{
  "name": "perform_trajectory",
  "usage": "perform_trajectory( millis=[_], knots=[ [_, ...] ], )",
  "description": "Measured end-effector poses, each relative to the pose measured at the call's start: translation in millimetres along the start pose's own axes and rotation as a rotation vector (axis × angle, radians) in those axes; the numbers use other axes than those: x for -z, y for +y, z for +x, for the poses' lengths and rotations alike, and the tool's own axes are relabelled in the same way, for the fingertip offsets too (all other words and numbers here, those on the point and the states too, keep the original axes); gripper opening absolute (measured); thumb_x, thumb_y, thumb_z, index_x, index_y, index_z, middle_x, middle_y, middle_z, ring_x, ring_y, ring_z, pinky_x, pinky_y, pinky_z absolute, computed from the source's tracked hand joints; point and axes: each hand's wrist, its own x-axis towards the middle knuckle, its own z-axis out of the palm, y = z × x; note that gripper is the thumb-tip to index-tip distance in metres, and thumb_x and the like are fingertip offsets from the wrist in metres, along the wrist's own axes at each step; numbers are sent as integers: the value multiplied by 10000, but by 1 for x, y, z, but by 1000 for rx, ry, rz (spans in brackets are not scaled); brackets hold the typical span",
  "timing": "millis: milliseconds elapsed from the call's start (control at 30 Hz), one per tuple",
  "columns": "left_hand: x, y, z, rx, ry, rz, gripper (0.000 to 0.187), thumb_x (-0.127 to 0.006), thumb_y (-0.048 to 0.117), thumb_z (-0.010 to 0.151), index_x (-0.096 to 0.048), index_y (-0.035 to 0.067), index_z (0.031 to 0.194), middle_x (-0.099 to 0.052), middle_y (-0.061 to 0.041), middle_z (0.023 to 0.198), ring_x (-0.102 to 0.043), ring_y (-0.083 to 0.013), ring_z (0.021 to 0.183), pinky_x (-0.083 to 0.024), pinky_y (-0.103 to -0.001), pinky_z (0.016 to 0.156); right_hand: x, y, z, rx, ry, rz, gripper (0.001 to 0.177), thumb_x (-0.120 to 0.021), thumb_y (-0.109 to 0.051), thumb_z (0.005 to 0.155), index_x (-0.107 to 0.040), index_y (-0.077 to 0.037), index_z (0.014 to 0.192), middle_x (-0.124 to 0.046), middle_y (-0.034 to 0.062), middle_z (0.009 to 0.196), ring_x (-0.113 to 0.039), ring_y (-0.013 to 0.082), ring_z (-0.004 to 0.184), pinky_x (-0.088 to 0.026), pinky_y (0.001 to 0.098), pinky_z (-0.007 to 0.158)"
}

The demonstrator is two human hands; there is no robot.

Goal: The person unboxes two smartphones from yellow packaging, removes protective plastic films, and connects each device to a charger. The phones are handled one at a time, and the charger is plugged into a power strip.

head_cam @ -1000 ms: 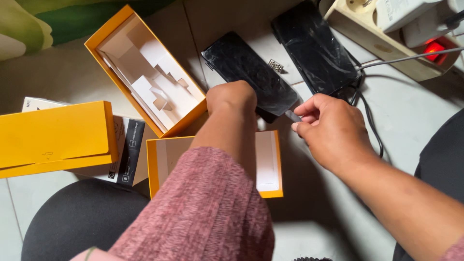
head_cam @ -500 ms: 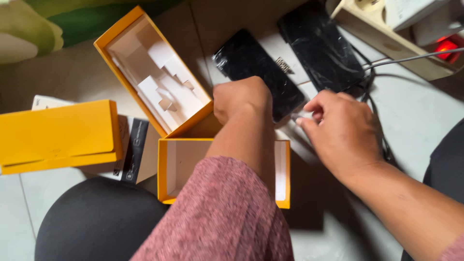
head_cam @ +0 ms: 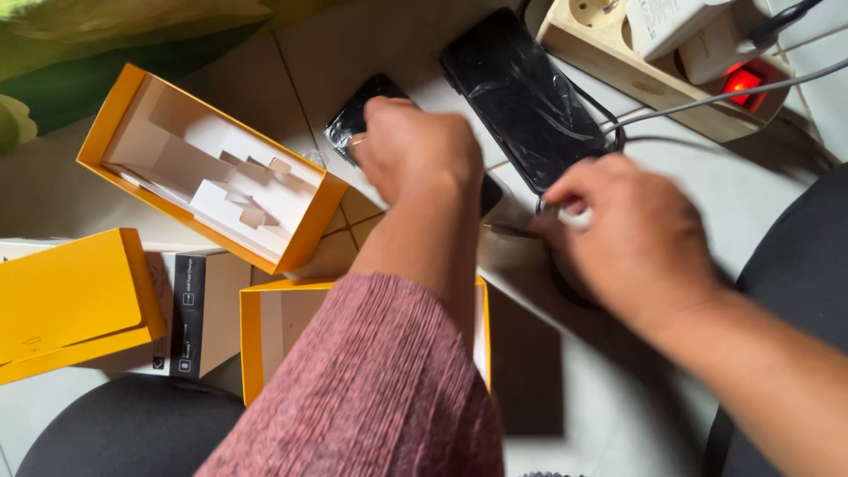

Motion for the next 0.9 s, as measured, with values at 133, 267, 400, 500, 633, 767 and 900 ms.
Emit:
perform_trajectory(
  millis=[133,267,400,500,633,767,900],
  knots=[
    [13,-15,-2,-14,81,118,433,-740,82,786,-614,99,1200,-463,-234,1398,-532,-432,1279,-473,-458,1052,-14,-21,-7,133,-62,-119,216,-829,-231,759,-775,-169,959,-703,54,893,-692,283,828,-538,435,710],
    [23,-17,-11,284,-50,51,694,-729,91,835,-351,6,1411,-353,-295,1468,-546,-455,1247,-503,-462,1012,-19,-37,-6,130,-51,-123,151,-816,-244,788,-778,-149,898,-715,74,902,-687,323,818,-533,453,706],
    [12,-19,-5,637,-108,-107,742,-749,146,868,-315,-15,1448,-492,-280,1429,-600,-399,1240,-506,-415,1039,-21,-36,2,-84,-176,64,158,-784,-264,861,-788,-128,942,-762,94,881,-727,290,817,-551,411,760],
    [0,-19,17,821,-122,-203,790,-802,129,835,-339,-25,1457,-571,-257,1393,-637,-355,1212,-515,-381,1023,-21,-34,8,-210,-240,117,175,-768,-256,867,-792,-145,1000,-790,102,902,-748,265,825,-556,383,780],
    [-14,-28,36,840,-148,-272,736,-808,137,840,-377,-31,1412,-583,-248,1341,-634,-341,1160,-513,-379,986,-31,-29,13,-263,-265,204,235,-751,-227,875,-769,-125,1086,-795,94,919,-752,208,811,-557,347,769],
    [-21,-38,43,797,-155,-354,682,-814,144,846,-414,-37,1367,-595,-239,1290,-632,-326,1107,-511,-377,948,-41,-23,17,-334,-297,369,303,-761,-192,867,-753,-91,1152,-781,87,888,-696,175,794,-540,322,732],
    [-26,-41,46,753,-177,-402,629,-820,151,851,-451,-42,1323,-607,-230,1239,-629,-311,1055,-509,-376,911,-41,-22,20,-316,-366,507,314,-742,-147,873,-741,-104,1183,-767,45,874,-673,112,772,-534,276,710]
  ],
)
